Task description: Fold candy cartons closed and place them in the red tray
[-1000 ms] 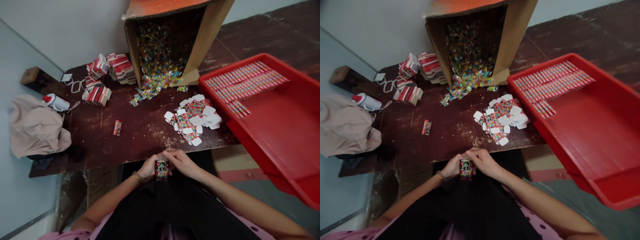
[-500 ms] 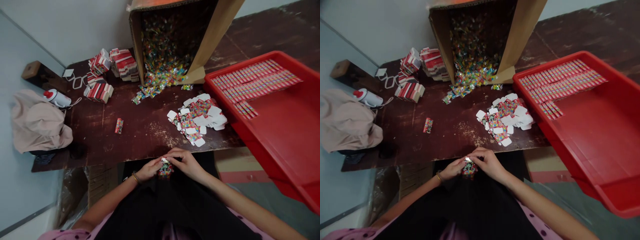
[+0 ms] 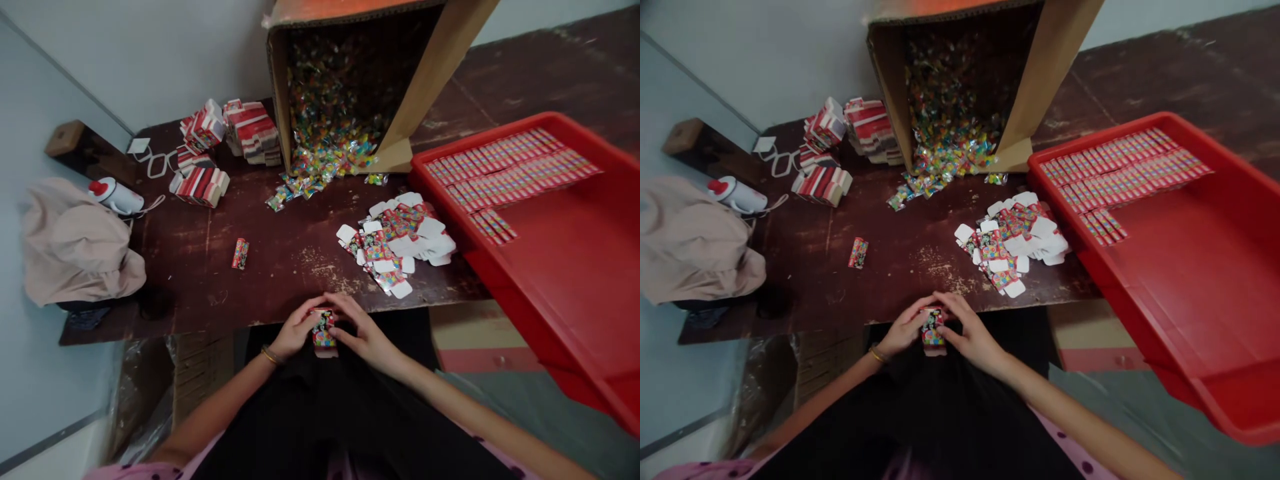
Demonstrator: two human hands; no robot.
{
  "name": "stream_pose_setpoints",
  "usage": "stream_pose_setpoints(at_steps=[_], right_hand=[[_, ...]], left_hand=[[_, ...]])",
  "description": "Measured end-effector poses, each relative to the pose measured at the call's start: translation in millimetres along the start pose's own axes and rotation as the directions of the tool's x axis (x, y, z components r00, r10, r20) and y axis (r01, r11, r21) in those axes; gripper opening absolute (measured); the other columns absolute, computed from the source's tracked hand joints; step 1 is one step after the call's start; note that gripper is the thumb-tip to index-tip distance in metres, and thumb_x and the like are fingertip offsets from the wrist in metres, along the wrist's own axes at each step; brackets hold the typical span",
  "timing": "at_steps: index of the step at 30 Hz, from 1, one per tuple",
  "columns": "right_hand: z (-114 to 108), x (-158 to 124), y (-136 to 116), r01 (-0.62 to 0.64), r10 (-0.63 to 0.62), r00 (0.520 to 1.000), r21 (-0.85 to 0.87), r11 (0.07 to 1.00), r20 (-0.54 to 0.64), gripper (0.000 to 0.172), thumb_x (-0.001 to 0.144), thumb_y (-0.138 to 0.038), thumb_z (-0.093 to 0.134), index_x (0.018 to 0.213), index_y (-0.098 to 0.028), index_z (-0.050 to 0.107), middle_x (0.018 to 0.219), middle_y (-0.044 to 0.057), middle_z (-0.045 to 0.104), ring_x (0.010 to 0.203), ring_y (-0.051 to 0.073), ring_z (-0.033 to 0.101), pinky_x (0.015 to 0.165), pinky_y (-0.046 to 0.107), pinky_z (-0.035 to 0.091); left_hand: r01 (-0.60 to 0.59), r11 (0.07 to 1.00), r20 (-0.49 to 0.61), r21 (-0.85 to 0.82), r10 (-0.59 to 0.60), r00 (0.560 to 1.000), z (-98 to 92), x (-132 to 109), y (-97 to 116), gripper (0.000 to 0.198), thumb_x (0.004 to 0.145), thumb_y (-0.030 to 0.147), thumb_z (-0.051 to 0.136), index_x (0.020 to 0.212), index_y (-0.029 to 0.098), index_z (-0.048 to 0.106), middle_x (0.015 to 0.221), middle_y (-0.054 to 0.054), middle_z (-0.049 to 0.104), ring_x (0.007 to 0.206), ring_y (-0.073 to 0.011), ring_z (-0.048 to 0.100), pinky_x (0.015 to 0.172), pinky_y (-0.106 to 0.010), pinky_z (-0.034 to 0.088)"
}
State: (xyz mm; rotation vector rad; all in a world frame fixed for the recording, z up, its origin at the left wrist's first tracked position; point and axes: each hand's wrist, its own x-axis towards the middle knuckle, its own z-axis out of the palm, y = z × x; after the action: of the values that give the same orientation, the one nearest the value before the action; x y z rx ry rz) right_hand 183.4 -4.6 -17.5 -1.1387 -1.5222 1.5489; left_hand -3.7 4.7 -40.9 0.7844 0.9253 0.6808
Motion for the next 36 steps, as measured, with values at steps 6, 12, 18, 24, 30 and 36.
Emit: stream_pose_setpoints(at_steps=[6,12,18,24,30,36], right_hand=[[4,30,7,-0.087,0.075,0.988,0.084,0.993,0.138,0.031,0.085,-0.039,0.062,0.107,-0.017,0.058,0.096,0.005,0.065,0.088,0.018,0.062,0.079,0.031,0.051],[-45,187,-24,0.191,-0.236,0.972,-0.660,0.727,0.021,0.031,0.094,-0.028,0.048,0.122,-0.015,0.055,0.117,0.011,0.062,0.108,0.020,0.057,0.093,0.033,0.045],[-41,254,-19,0.082,-0.301,0.947,-0.822,0.564,-0.112,0.049,0.090,-0.021,0.050,0.134,0.000,0.043,0.140,0.028,0.039,0.133,0.039,0.030,0.108,0.059,0.020],[17,119,31,0.214,-0.330,0.942,-0.854,0.475,0.052,0.059,0.088,-0.034,0.055,0.140,-0.009,0.039,0.144,0.020,0.038,0.134,0.034,0.030,0.109,0.053,0.029],[1,14,50,0.392,-0.349,0.914,-0.682,0.618,0.209,0.041,0.092,-0.024,0.051,0.133,-0.023,0.049,0.129,0.013,0.054,0.124,0.028,0.045,0.101,0.047,0.044],[-34,11,11,0.171,-0.276,0.927,-0.368,0.914,-0.253,0.025,0.092,-0.027,0.053,0.116,-0.026,0.058,0.104,0.007,0.066,0.097,0.022,0.062,0.087,0.038,0.052]], left_hand=[[-0.107,0.932,0.013,0.346,0.109,0.994,-36.3,9,52,0.053,0.072,0.024,0.071,0.122,0.018,0.056,0.104,-0.006,0.066,0.095,-0.0182,0.060,0.090,-0.031,0.045],[-0.008,0.976,0.122,0.217,-0.019,0.992,-54.0,18,70,0.043,0.076,0.032,0.067,0.115,0.017,0.055,0.104,-0.009,0.064,0.085,-0.0184,0.063,0.064,-0.024,0.052],[-0.085,0.994,-0.072,-0.067,0.080,0.994,-51.0,20,51,0.046,0.074,0.037,0.071,0.110,0.017,0.051,0.097,-0.010,0.064,0.086,-0.0208,0.064,0.062,-0.029,0.057],[-0.049,0.995,-0.260,-0.084,0.026,0.965,-68.1,13,57,0.045,0.077,0.048,0.066,0.103,0.013,0.054,0.086,-0.008,0.066,0.070,-0.0162,0.064,0.055,-0.026,0.054],[0.052,0.996,-0.194,-0.078,-0.067,0.979,-54.2,38,55,0.065,0.078,0.069,0.047,0.093,0.007,0.061,0.079,-0.012,0.067,0.063,-0.0171,0.064,0.047,-0.025,0.052],[0.048,0.997,-0.114,0.062,-0.041,0.993,-12.0,55,43,0.072,0.077,0.073,0.042,0.096,0.007,0.063,0.073,-0.010,0.065,0.059,-0.0160,0.062,0.044,-0.024,0.051]])
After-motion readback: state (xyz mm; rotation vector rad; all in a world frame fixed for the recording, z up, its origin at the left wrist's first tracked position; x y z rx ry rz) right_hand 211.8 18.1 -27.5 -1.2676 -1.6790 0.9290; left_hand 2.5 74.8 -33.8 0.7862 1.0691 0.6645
